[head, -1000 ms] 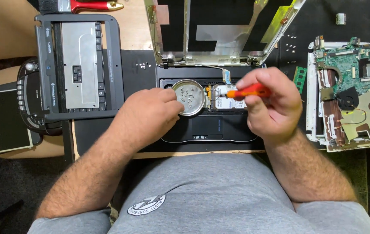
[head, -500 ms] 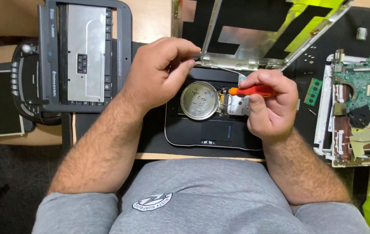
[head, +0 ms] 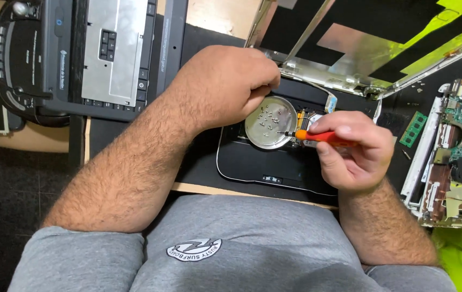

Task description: Installing a hard drive into a laptop, connecting the SATA cable, and securing it with screws using a screwdriver.

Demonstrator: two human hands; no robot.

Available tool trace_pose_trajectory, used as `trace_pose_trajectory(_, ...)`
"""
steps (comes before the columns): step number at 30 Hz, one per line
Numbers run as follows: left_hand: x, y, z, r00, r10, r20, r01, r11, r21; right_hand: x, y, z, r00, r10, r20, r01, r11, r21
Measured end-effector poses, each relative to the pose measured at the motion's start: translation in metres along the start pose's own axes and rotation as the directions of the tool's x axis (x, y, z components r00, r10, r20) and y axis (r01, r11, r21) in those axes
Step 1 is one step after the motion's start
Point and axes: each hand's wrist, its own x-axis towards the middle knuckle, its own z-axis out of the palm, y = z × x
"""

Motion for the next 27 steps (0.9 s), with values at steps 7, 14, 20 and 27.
trace_pose_trajectory(7, 0.0, 0.002, 0.003, 1.0, -0.007, 0.012, 0.007, 1.0, 0.013, 0.0, 0.002, 0.0, 0.998, 0.007, 0.068, -0.002, 0.997, -0.071)
trace_pose_trajectory(14, -0.001, 0.0, 0.013, 0.998, 0.056, -0.011, -0.056, 0.998, 0.023, 0.007, 0.0, 0.003, 0.986, 0.03, 0.163, -0.013, 0.995, -0.103)
trace_pose_trajectory(20, -0.001, 0.003, 0.014, 0.999, 0.046, 0.007, -0.047, 0.997, 0.063, 0.007, -0.001, 0.004, 0.988, 0.027, 0.151, -0.009, 0.993, -0.118)
trace_pose_trajectory(27, -0.001, 0.003, 0.015, 0.998, 0.054, 0.007, -0.055, 0.994, 0.092, 0.005, 0.0, 0.005, 0.991, 0.025, 0.131, -0.012, 0.995, -0.1)
